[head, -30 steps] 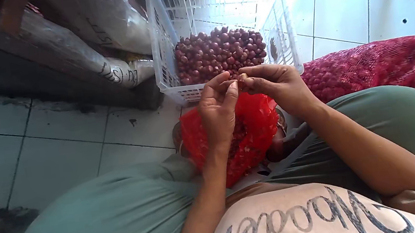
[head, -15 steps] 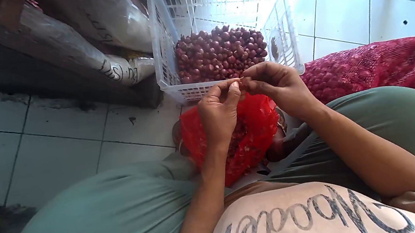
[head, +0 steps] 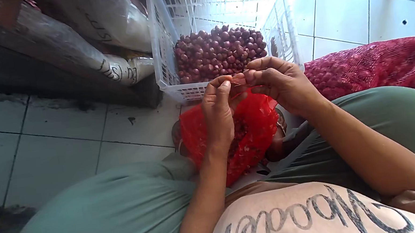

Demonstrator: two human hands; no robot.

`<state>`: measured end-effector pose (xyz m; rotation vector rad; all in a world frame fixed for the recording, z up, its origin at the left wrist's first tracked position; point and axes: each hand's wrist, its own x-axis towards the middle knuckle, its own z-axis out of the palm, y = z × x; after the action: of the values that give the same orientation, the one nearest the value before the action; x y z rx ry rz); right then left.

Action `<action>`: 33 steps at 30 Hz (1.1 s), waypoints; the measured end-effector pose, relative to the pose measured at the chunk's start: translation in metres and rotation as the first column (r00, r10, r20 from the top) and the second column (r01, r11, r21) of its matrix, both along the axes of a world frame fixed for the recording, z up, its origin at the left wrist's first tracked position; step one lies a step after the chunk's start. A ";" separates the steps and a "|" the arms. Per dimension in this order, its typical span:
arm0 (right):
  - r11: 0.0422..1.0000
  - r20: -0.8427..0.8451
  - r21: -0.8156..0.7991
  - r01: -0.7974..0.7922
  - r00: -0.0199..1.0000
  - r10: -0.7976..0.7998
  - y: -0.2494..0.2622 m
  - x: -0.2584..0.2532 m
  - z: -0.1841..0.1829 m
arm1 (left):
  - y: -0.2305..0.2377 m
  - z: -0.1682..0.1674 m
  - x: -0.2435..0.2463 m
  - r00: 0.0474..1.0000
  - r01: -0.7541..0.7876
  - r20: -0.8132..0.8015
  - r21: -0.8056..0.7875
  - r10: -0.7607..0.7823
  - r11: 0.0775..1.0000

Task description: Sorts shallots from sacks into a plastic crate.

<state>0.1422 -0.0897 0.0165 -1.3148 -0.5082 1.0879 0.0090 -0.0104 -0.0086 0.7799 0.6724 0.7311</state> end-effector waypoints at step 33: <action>0.902 0.643 -0.205 0.379 0.747 -0.167 -0.176 0.121 0.110 | 0.001 -0.019 -0.012 0.019 0.964 -0.895 -0.103 -0.446 0.247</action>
<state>0.2637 -0.2658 0.1268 -1.9912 -0.5958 0.4738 -0.0035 -0.0092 -0.0276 1.9507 0.6587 -0.6985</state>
